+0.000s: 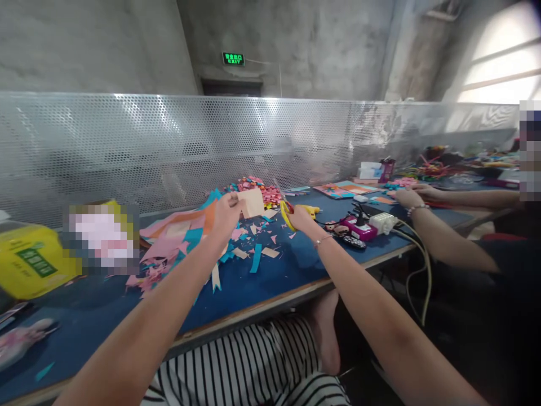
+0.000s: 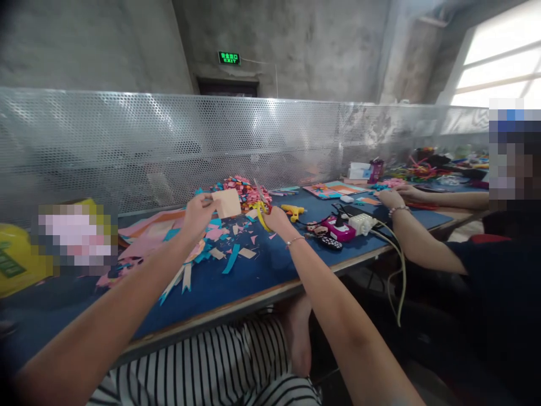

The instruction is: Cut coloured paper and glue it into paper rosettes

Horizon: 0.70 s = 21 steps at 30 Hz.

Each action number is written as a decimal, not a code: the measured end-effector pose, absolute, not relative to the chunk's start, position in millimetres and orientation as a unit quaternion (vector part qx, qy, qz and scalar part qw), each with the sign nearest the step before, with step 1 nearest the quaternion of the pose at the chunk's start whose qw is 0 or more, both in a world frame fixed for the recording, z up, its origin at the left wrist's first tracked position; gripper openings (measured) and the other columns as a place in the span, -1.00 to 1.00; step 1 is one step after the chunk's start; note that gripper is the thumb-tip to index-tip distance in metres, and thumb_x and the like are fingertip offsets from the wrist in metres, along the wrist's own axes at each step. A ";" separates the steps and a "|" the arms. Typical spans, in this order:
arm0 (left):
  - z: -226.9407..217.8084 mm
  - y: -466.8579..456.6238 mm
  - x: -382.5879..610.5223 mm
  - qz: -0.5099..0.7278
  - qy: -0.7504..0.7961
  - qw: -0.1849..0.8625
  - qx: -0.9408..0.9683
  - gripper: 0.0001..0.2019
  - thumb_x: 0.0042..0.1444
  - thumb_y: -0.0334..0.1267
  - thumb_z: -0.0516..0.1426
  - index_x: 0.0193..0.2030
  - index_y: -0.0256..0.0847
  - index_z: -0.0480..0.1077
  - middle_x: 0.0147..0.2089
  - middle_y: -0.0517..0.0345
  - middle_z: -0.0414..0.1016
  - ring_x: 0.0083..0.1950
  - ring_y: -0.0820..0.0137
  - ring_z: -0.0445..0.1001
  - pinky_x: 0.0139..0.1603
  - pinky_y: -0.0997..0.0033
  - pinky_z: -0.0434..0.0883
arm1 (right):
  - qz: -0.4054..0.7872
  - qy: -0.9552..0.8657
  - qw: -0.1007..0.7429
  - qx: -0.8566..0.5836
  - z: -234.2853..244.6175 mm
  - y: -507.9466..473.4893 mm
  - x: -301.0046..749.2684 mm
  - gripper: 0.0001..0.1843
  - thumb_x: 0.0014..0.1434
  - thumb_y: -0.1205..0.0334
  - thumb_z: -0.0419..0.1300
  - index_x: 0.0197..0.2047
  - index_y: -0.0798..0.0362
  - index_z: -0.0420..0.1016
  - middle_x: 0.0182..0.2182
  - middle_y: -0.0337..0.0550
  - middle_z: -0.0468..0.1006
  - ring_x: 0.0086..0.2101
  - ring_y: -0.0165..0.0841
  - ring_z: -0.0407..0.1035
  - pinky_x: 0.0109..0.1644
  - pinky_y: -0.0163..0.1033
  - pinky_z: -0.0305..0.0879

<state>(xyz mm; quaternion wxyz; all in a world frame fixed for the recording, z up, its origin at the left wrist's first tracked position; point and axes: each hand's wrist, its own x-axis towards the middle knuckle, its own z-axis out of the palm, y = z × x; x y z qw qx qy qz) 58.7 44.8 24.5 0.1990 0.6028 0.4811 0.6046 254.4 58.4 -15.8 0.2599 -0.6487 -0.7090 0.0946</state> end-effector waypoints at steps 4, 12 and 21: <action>9.9 30.1 72.2 0.620 0.455 0.301 0.564 -0.74 -0.24 -0.18 0.24 -0.40 -0.20 0.29 -0.44 0.12 0.45 -0.35 0.29 0.49 -0.36 0.32 0.43 | 0.313 -0.645 0.513 -0.472 -19.5 50.5 238.4 -0.66 0.03 -0.07 0.13 -0.35 0.04 0.23 -0.54 -0.28 0.40 -0.57 -0.49 0.31 -0.49 -0.39 0.25; -11.4 22.5 79.4 0.616 0.420 0.406 0.529 -0.57 -0.41 -0.24 0.33 -0.33 -0.24 0.32 -0.47 0.21 0.44 -0.47 0.42 0.43 -0.48 0.43 0.40 | 0.429 -0.543 0.631 -0.349 -33.6 48.9 221.8 -0.52 -0.28 0.01 0.29 -0.51 0.01 0.03 -0.69 -0.48 0.16 -0.64 -0.57 0.08 -0.56 -0.41 0.06; -22.4 14.0 89.4 0.585 0.430 0.498 0.473 -0.58 -0.57 -0.31 0.37 -0.46 -0.28 0.38 -0.45 0.16 0.48 -0.45 0.44 0.41 -0.47 0.47 0.37 | 0.448 -0.539 0.587 -0.405 -32.8 38.7 227.0 -0.48 -0.27 -0.08 0.29 -0.48 0.01 0.04 -0.69 -0.47 0.16 -0.65 -0.56 0.09 -0.57 -0.39 0.06</action>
